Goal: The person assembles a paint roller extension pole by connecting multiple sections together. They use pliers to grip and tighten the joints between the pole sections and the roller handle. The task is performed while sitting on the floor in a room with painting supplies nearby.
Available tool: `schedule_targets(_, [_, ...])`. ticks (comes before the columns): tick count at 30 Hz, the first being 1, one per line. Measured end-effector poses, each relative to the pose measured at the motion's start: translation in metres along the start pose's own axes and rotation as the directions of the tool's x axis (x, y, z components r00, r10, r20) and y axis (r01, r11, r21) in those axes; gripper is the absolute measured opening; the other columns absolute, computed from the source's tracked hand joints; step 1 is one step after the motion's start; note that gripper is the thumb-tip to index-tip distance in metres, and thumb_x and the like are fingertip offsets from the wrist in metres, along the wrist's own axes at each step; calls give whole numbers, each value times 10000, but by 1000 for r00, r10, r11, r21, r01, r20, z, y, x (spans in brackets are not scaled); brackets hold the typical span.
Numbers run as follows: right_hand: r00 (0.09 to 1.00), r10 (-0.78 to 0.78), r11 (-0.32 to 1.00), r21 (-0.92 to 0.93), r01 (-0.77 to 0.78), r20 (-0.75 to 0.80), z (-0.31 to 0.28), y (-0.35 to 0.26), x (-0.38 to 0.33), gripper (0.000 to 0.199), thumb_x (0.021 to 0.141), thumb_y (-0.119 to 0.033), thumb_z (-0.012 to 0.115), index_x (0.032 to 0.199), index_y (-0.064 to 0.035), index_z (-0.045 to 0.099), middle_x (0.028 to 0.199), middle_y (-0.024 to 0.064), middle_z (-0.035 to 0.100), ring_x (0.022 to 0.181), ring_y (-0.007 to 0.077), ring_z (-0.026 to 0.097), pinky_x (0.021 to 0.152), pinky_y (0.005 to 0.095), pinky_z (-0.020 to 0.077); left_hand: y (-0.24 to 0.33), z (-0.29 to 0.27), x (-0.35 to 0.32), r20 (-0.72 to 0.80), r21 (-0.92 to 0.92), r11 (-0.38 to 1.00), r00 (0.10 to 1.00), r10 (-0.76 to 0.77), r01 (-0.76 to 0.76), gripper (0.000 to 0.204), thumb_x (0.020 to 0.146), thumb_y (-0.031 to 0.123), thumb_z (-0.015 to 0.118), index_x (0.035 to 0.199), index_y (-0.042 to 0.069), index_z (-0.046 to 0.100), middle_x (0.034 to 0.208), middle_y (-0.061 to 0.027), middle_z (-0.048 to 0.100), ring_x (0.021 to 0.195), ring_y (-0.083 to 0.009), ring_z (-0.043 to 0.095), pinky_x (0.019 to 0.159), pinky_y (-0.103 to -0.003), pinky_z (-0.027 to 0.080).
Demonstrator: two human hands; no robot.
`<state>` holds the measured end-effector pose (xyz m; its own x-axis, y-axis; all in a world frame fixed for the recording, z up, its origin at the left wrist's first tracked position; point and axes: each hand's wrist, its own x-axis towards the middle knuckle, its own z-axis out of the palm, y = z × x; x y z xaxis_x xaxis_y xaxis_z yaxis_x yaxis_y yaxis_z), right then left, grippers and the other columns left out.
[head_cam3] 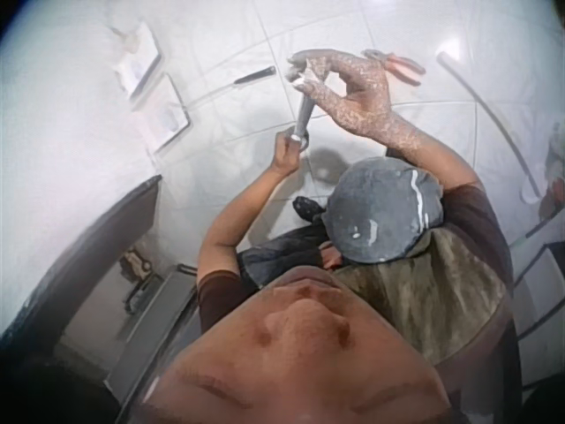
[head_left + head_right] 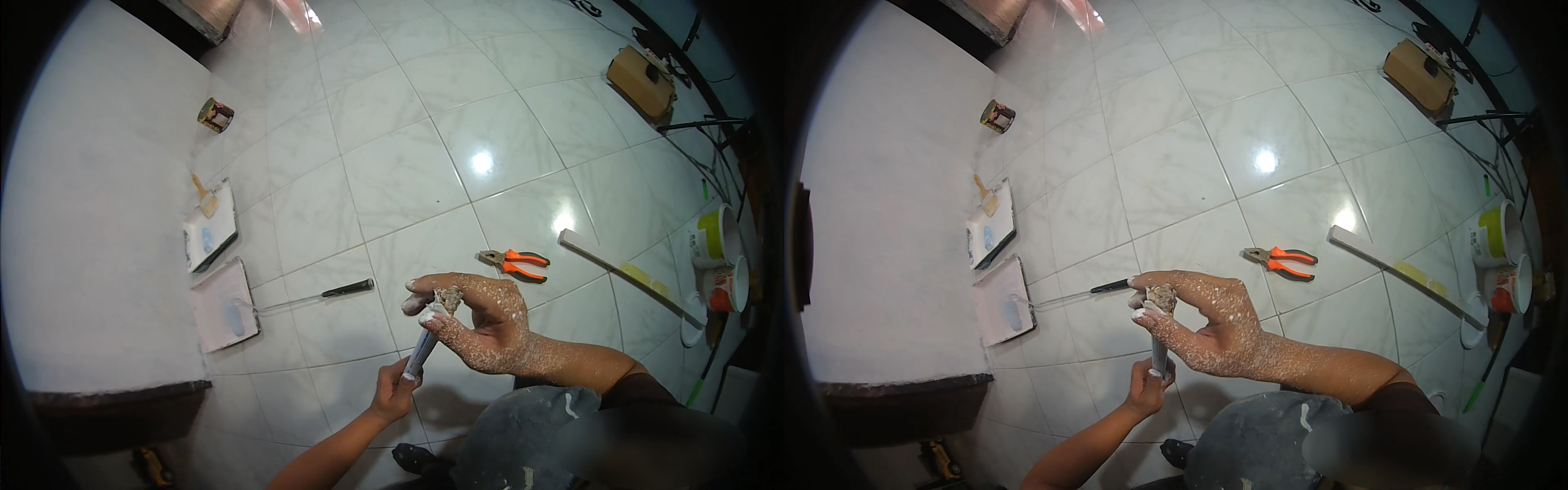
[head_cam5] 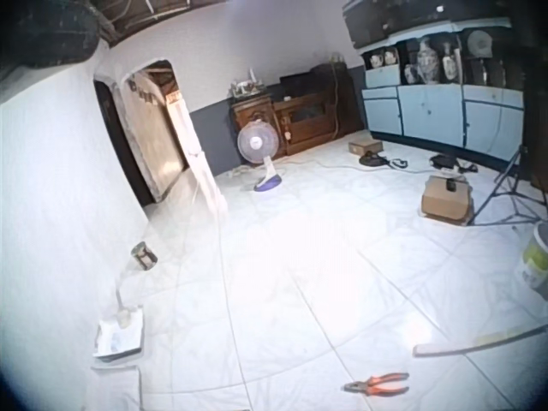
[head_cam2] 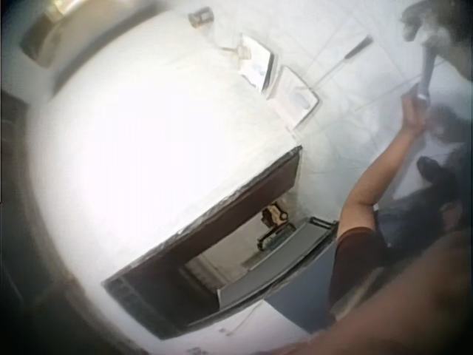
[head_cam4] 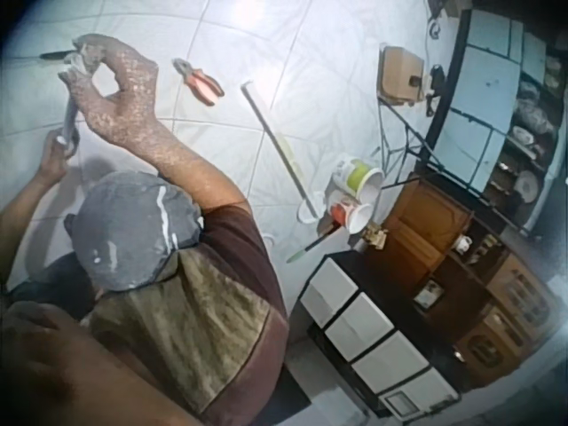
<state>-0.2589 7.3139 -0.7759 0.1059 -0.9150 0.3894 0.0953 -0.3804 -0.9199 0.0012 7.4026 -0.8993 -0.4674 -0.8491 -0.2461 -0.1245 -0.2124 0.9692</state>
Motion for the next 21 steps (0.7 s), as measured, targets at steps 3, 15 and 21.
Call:
schedule_targets(3, [999, 32, 996, -85, -31, 3, 0, -13, -6, 405, 965, -149, 772, 1304, 42, 657, 1022, 182, 762, 901, 242, 788, 758, 344, 619, 5, 9, 10, -36, -15, 999, 998, 45, -45, 601, 1090, 569, 485, 978, -8, 607, 777, 7, 512, 698, -98, 436, 620, -292, 362])
schedule_targets(15, [955, -295, 908, -301, 292, 37, -7, -17, 0, 445, 925, -171, 799, 1235, 107, 640, 833, 162, 718, 673, 237, 729, 583, 324, 584, -1, 40, 7, 149, 120, 993, 988, -35, 17, 558, 1137, 513, 419, 1147, -13, 604, 941, -44, 628, 873, -157, 554, 821, -340, 480])
schedule_targets(21, [903, 368, 929, -117, -350, 222, -2, 11, -14, 521, 1069, -263, 608, 1423, 63, 410, 779, 218, 665, 742, 417, 723, 677, 491, 563, -14, 37, 20, 162, 154, 988, 986, -48, 23, 497, 1133, 405, 488, 1407, -6, 546, 1325, -149, 624, 1244, -245, 571, 1102, -386, 431])
